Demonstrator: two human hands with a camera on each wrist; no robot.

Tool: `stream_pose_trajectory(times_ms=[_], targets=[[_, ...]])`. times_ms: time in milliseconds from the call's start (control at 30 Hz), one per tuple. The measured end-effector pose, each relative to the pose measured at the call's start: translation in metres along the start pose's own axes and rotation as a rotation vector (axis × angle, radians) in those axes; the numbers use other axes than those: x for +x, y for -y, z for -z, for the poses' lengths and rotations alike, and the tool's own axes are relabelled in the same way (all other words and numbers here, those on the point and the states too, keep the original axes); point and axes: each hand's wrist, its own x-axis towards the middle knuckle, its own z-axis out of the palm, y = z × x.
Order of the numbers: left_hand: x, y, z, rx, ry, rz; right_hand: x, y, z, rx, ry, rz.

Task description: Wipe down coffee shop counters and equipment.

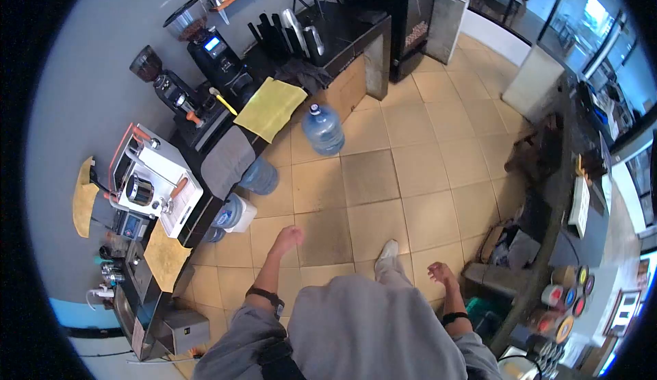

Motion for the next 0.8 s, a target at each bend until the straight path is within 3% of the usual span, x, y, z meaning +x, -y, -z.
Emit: stream_pose_trajectory(times_ms=[33, 100, 133, 200, 233, 300, 433, 500, 533, 567, 600, 667, 700, 800], targets=[[0.008, -0.002, 0.0, -0.005, -0.017, 0.001, 0.008, 0.034, -0.008, -0.014, 0.011, 0.0], [0.017, 0.001, 0.008, 0.003, -0.027, 0.062, 0.034, 0.115, -0.035, -0.436, -0.1, 0.138], [0.013, 0.008, 0.014, -0.013, -0.039, 0.081, 0.044, 0.147, -0.042, -0.497, -0.073, 0.165], [0.012, 0.021, 0.027, -0.426, -0.048, 0.084, 0.06, 0.218, -0.069, -0.737, -0.081, 0.258], [0.015, 0.025, 0.031, -0.446, -0.067, 0.086, 0.058, 0.255, -0.097, -0.909, -0.115, 0.324], [0.015, 0.035, 0.038, -0.414, -0.205, 0.217, 0.078, 0.315, -0.13, -0.967, -0.077, 0.363], [0.04, 0.06, 0.038, -0.553, -0.261, 0.264, 0.118, 0.406, -0.194, -0.979, 0.071, 0.416], [0.065, 0.074, 0.038, -0.606, -0.199, 0.46, 0.14, 0.451, -0.233, -1.012, 0.087, 0.436], [0.081, 0.089, 0.039, -0.636, -0.202, 0.464, 0.153, 0.474, -0.25, -1.018, 0.103, 0.46], [0.102, 0.108, 0.039, -0.804, -0.152, 0.557, 0.169, 0.497, -0.265, -1.047, 0.105, 0.448], [0.121, 0.125, 0.036, -0.972, -0.094, 0.648, 0.186, 0.52, -0.279, -1.087, 0.161, 0.547], [0.157, 0.148, 0.038, -1.042, -0.014, 0.672, 0.209, 0.574, -0.321, -1.152, 0.223, 0.638], [0.179, 0.152, 0.044, -1.074, 0.061, 0.689, 0.206, 0.605, -0.358, -1.237, 0.159, 0.724], [0.225, 0.051, 0.072, -0.489, -0.133, 0.665, 0.187, 0.685, -0.467, -1.293, 0.044, 0.952]])
